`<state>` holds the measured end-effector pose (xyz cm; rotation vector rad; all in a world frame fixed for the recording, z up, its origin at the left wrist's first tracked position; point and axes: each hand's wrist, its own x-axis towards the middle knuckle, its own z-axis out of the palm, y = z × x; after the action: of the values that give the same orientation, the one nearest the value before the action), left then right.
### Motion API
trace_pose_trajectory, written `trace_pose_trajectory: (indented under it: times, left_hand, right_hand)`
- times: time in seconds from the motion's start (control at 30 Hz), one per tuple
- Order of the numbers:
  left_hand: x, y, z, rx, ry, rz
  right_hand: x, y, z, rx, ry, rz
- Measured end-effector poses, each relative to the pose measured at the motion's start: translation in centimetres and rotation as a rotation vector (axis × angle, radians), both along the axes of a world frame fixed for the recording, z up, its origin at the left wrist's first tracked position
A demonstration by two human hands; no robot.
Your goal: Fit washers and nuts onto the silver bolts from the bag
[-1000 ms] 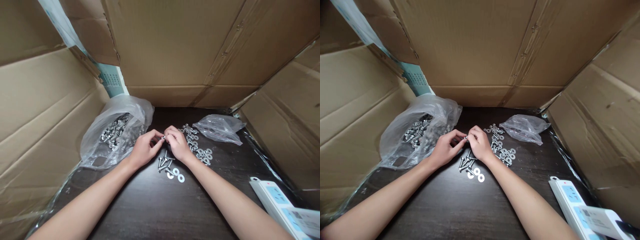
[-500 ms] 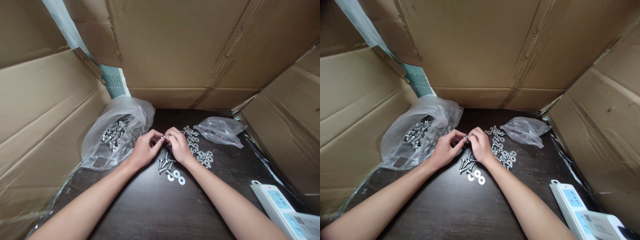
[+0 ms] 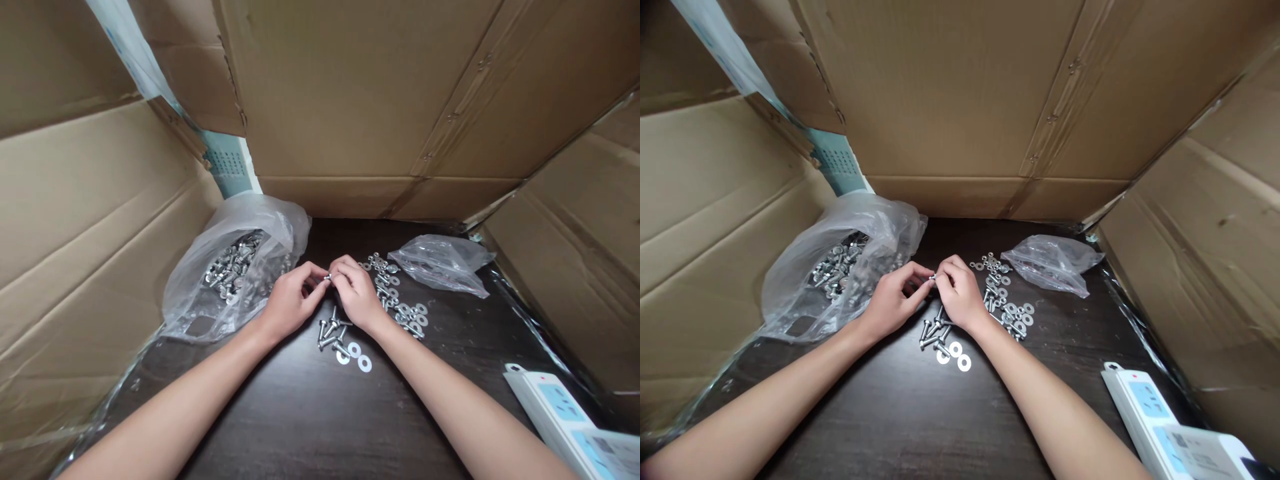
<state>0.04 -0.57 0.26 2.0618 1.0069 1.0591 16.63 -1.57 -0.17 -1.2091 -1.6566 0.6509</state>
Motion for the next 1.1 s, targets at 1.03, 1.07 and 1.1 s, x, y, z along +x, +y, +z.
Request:
trace_pose_trajectory:
  times: [1.03, 1.07, 1.1]
  left_hand:
    - [0.03, 0.19, -0.26, 0.026, -0.009, -0.013]
    - [0.07, 0.21, -0.25, 0.023, -0.011, -0.016]
    - [0.1, 0.22, -0.23, 0.018, -0.016, -0.017]
  right_hand:
    - [0.1, 0.22, -0.27, -0.031, 0.044, 0.015]
    - [0.09, 0.24, -0.25, -0.045, 0.049, 0.014]
    - [0.07, 0.25, -0.23, -0.059, 0.054, 0.011]
